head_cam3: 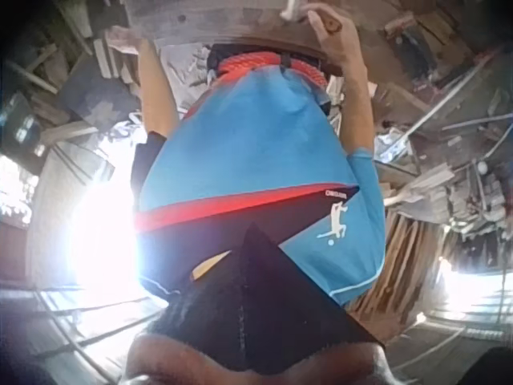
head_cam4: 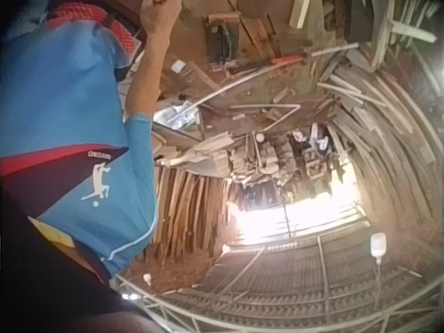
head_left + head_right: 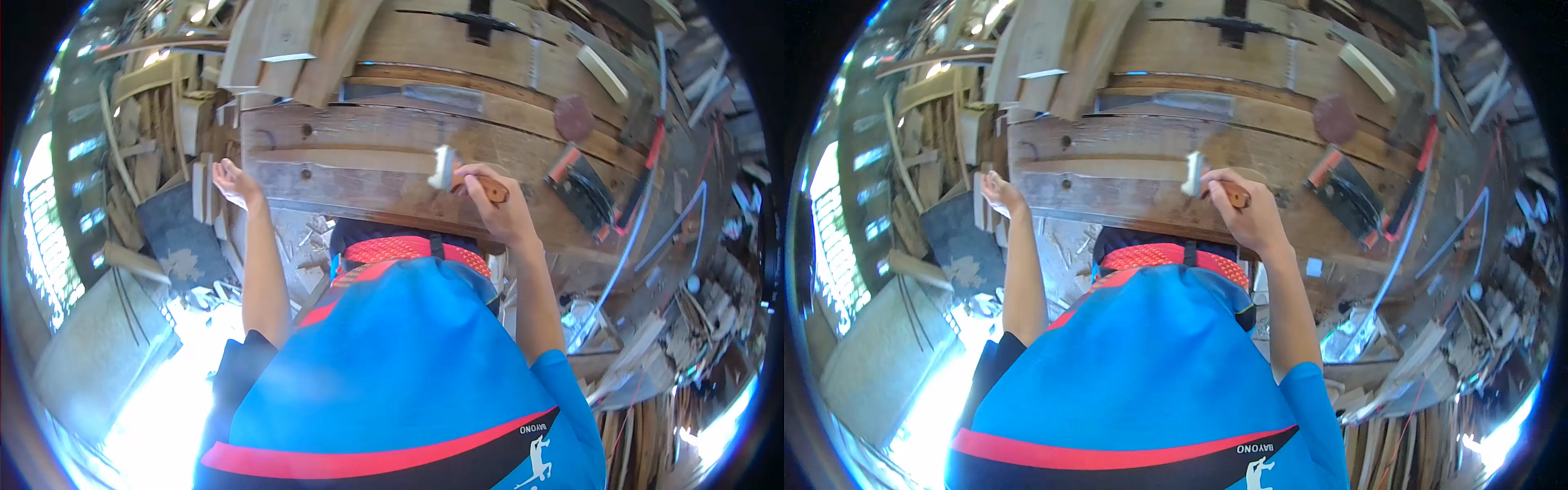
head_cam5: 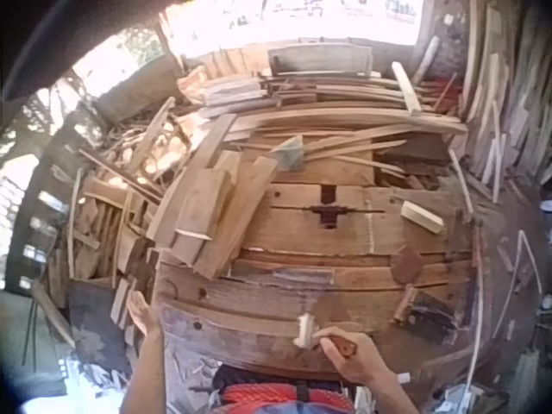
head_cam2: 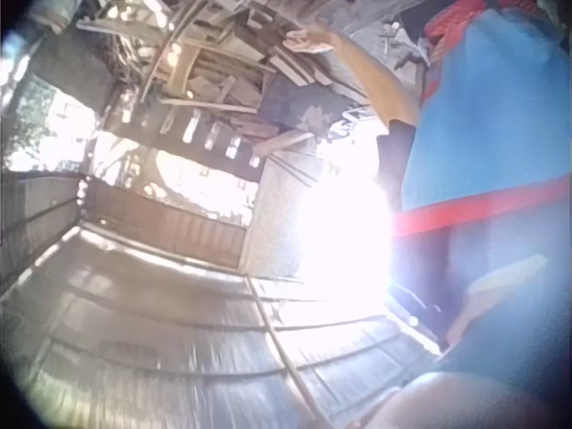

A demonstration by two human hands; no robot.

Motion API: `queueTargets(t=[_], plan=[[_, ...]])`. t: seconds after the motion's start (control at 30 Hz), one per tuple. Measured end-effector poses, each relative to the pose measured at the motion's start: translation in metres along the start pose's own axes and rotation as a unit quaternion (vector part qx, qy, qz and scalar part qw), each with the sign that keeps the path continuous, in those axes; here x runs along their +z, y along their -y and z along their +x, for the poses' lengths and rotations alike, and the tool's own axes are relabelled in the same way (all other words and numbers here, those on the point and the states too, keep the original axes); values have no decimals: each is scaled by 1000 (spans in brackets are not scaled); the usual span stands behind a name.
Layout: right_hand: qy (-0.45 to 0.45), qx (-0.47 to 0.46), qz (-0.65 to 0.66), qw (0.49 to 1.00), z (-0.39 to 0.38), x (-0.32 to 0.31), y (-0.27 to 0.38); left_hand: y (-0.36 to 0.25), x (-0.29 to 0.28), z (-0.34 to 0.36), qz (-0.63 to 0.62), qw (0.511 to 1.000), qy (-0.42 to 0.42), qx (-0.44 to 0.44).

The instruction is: Preparing and measuring wood pieces at a workbench in a workshop.

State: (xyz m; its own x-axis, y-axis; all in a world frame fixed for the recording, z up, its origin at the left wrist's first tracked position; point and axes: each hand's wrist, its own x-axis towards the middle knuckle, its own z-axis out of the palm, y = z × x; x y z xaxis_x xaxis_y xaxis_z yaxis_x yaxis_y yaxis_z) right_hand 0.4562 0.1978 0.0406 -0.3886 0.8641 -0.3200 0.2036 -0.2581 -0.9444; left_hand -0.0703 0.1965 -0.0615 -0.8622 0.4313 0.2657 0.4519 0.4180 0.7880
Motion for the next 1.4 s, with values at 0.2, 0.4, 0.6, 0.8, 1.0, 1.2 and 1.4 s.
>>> queueTargets(t=[0.2,0.4,0.6,0.8,1.0,1.2,1.4], plan=[[34,70,155,985,26,-6,1,-92,-46,-67,-523,660,263,-471],[95,-16,50,994,63,29,80,-188,-36,-118,-636,471,374,-483],[57,-53,-211,974,85,54,94,-189,-43,-98,-637,466,401,-466],[217,-69,-197,954,91,127,114,-184,-44,-91,-650,429,419,-467],[169,-151,-192,955,83,213,130,-170,-53,-73,-656,388,487,-425],[150,-144,-161,965,83,265,143,-144,-68,-38,-679,335,478,-446],[136,-56,-163,976,89,312,166,-119,-75,-9,-672,299,524,-429]])
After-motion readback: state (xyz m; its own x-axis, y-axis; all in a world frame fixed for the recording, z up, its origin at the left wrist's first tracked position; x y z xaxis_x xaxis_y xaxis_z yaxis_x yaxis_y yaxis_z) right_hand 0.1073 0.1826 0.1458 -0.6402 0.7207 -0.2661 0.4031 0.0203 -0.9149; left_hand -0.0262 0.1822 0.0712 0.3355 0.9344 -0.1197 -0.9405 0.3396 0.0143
